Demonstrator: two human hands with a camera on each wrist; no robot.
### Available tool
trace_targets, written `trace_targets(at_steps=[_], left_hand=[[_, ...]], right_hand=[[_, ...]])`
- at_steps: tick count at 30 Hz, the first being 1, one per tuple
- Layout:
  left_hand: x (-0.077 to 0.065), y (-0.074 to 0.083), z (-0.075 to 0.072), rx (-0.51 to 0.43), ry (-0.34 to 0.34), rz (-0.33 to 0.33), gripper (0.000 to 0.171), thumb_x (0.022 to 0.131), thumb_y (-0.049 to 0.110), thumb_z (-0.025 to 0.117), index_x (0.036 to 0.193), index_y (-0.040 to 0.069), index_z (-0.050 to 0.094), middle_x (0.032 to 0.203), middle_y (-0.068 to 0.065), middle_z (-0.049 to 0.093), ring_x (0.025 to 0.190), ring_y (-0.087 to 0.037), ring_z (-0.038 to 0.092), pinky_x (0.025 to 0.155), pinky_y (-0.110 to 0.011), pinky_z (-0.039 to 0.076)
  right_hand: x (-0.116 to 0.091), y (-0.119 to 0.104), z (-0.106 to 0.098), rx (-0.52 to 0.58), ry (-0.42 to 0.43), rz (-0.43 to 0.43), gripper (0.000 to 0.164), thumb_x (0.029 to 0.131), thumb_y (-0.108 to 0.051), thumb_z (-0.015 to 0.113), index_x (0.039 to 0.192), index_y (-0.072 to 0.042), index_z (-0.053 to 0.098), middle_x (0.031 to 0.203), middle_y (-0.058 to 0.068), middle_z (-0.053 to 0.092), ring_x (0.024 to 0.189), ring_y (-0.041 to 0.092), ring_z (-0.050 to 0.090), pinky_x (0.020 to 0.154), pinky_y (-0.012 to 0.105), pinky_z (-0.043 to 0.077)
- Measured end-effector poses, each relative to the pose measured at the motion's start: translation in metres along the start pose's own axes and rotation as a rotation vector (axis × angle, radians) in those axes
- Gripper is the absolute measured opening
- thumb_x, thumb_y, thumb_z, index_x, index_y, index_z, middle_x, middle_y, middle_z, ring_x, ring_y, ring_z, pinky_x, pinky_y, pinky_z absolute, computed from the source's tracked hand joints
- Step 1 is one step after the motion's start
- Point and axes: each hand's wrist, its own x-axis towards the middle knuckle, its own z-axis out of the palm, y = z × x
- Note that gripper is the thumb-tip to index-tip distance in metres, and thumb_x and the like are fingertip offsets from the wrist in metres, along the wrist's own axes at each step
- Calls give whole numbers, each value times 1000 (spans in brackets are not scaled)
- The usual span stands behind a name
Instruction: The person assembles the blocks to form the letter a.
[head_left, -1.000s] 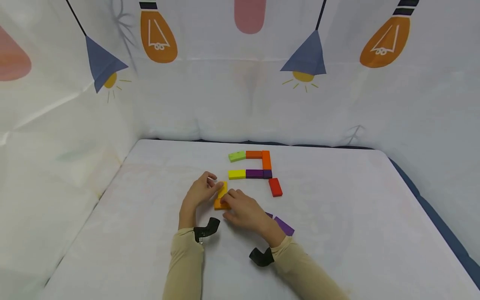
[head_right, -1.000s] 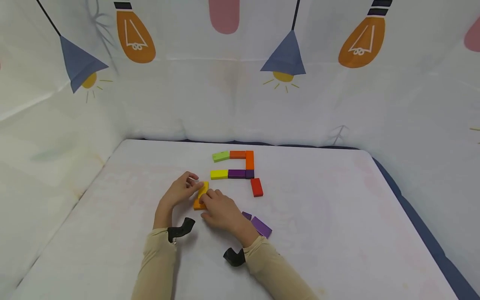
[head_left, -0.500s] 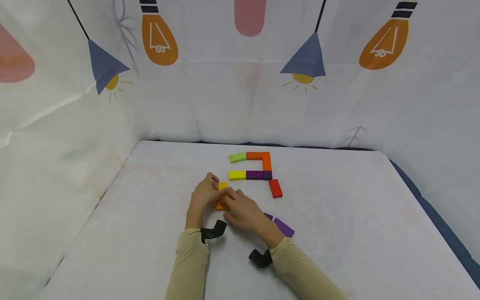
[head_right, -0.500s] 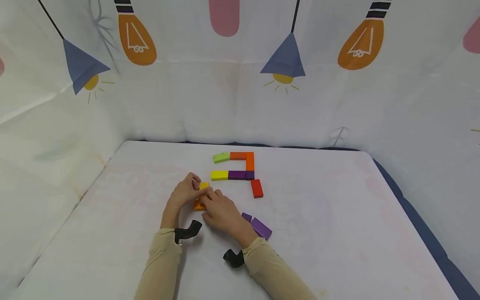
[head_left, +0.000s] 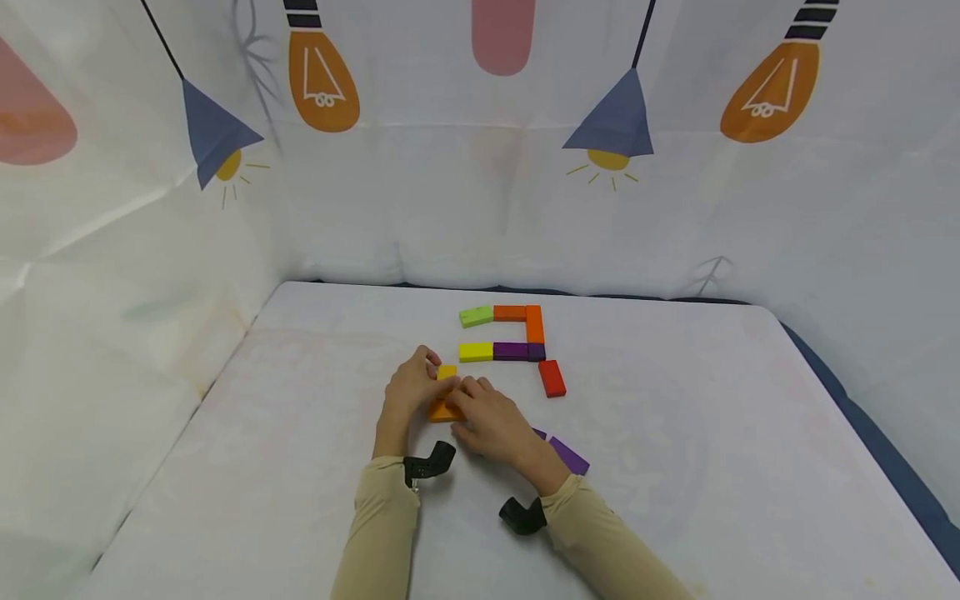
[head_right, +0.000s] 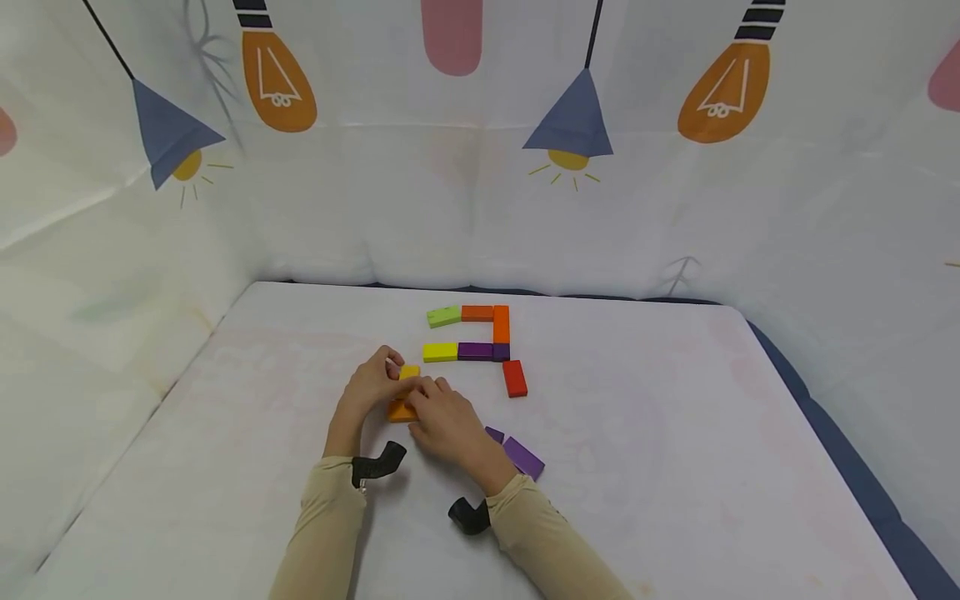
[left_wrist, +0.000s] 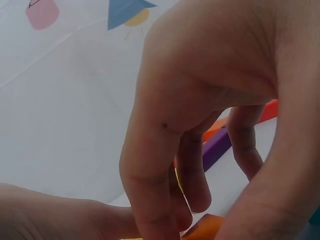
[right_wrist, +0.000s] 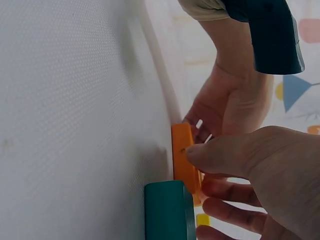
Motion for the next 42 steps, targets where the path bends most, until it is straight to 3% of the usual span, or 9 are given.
trace_targets(at_steps=[8,21,30,42], left_hand=[[1,-2,-1,-24,17,26,43,81,36,72,113,14,53,94,-6,58,79,-21,54,64,-28,40],[1,-5,1,-16,66,84,39,82,35,69,114,14,61,89,-6,53,77,-20,49,62,-28,35],[3,-5,3,-69,130,123,35,83,32,69,109,9,61,82,-6,50,71,-20,47,60,-27,34],[5,-4,11,-94,185,112,36,83,35,66,107,8,60,81,-6,51,69,-19,48,59,-26,36]], right_hand=[[2,2,4,3,1,11,26,88,-21,66,112,-15,59,108,1,56,99,15,51,86,28,51],[3,9,1,32,-61,59,36,87,-23,66,122,-13,61,110,2,58,96,13,52,85,27,51],[1,17,-7,41,-37,75,37,84,-26,68,118,-12,64,103,2,58,86,12,53,79,27,52],[0,22,-10,43,-37,121,37,84,-27,67,117,-11,63,101,2,58,81,11,51,77,26,51]])
